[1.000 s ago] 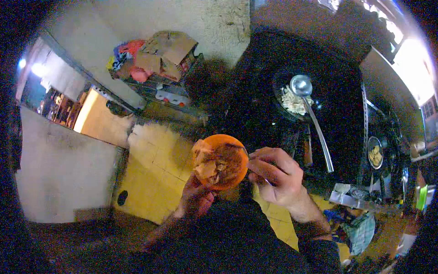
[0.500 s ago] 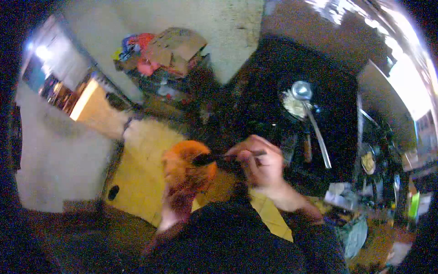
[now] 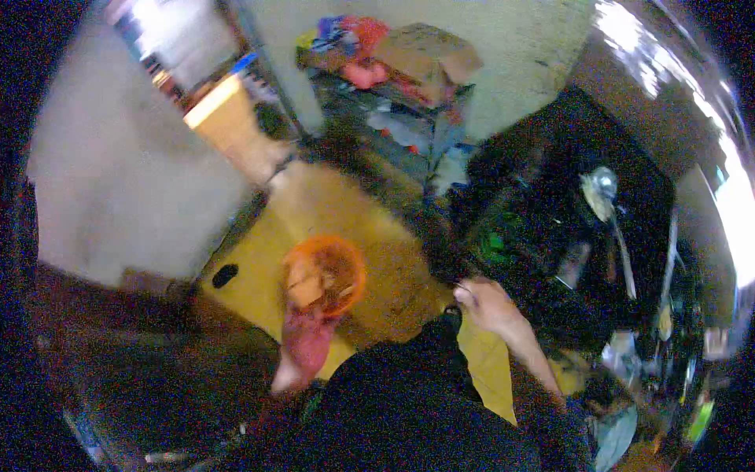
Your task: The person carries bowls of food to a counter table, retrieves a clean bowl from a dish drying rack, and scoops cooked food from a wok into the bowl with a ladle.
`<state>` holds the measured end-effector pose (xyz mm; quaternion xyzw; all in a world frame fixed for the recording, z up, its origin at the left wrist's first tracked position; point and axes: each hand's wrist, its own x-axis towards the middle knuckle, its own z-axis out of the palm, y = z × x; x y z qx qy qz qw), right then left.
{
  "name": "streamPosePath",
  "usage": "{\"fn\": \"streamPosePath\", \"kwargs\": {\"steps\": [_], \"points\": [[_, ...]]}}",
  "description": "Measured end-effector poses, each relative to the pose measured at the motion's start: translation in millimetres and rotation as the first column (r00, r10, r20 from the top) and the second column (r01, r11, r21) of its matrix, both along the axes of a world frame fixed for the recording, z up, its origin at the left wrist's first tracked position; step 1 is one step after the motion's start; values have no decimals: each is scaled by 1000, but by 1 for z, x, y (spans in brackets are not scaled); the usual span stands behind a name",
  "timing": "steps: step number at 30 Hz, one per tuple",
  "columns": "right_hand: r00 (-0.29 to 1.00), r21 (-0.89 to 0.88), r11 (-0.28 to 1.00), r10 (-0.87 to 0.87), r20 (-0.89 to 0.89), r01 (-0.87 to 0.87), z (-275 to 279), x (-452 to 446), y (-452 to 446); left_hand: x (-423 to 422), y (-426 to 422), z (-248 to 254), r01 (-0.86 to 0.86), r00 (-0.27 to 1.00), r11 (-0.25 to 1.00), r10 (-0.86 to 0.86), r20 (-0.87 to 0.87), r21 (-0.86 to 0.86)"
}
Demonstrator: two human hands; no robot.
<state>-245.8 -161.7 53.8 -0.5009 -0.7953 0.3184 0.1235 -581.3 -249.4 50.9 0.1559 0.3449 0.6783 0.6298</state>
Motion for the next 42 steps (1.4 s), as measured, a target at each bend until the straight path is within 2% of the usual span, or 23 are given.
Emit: {"fn": "streamPosePath", "kwargs": {"steps": [2,5,9,13,15,16,19,20,21,23,24,25,27,29,31,33,35,36,37,38,39,40,42], "points": [[996,-12,996,85,-8,-85,-10,-39,-13,-36,-20,-7,-80,996,996,79,-40,-24],[997,-71,995,72,17,-70,13,-89,-6,-76,-21,2,-92,995,995,91,-46,-31],[989,17,996,89,-121,-88,11,-132,49,-109,8,-10,-150,988,989,151,-24,6],[959,109,964,256,-123,-244,8,-183,128,-137,44,-9,-251,968,967,251,18,47],[912,131,913,399,-91,-387,-4,-204,170,-156,61,-10,-231,973,973,230,38,18],[913,51,912,407,-14,-406,-3,-214,191,-165,71,-12,-225,973,974,223,-51,-27],[838,55,837,539,79,-544,-8,-249,264,-181,115,-1,-310,950,951,309,-36,-21],[861,-105,863,503,72,-495,-2,-257,282,-184,131,7,-348,937,936,347,-32,-59],[858,-104,860,508,76,-500,1,-264,303,-190,146,6,-354,935,934,353,-28,-57],[836,92,833,548,-9,-545,1,-280,344,-205,169,0,-374,924,927,375,74,-33],[854,93,853,519,-34,-514,-5,-292,369,-213,184,1,-427,901,901,431,51,-71],[851,94,849,524,-30,-520,7,-308,390,-224,204,3,-441,896,897,442,49,-20],[835,160,823,549,24,-546,36,-345,422,-250,236,7,-443,896,896,444,31,-34],[842,168,830,540,-4,-532,32,-372,448,-275,265,1,-429,902,903,429,44,-14],[848,105,848,527,-51,-520,20,-398,472,-308,293,-8,-402,915,916,401,51,10],[882,96,880,470,-27,-466,-4,-426,495,-344,320,-18,-380,922,922,384,56,-75],[889,-118,888,453,58,-445,-36,-447,520,-379,355,-15,-367,929,926,370,26,-86],[930,-322,899,348,114,-297,-45,-463,529,-401,374,-11,-299,898,953,268,-349,-37],[934,-325,901,340,114,-288,-64,-472,540,-422,390,-18,-289,931,957,276,-237,-19],[929,-308,927,290,228,-214,-92,-476,550,-444,406,-24,-280,953,960,278,-122,-4],[906,-301,941,255,339,-152,-117,-480,551,-465,417,-26,-283,953,959,278,-122,-25],[903,-321,935,265,339,-154,-137,-484,553,-488,432,-24,-234,949,972,222,-226,-30],[840,-383,910,329,431,-160,-175,-494,558,-530,459,-19,-176,984,984,176,-10,18]]}}
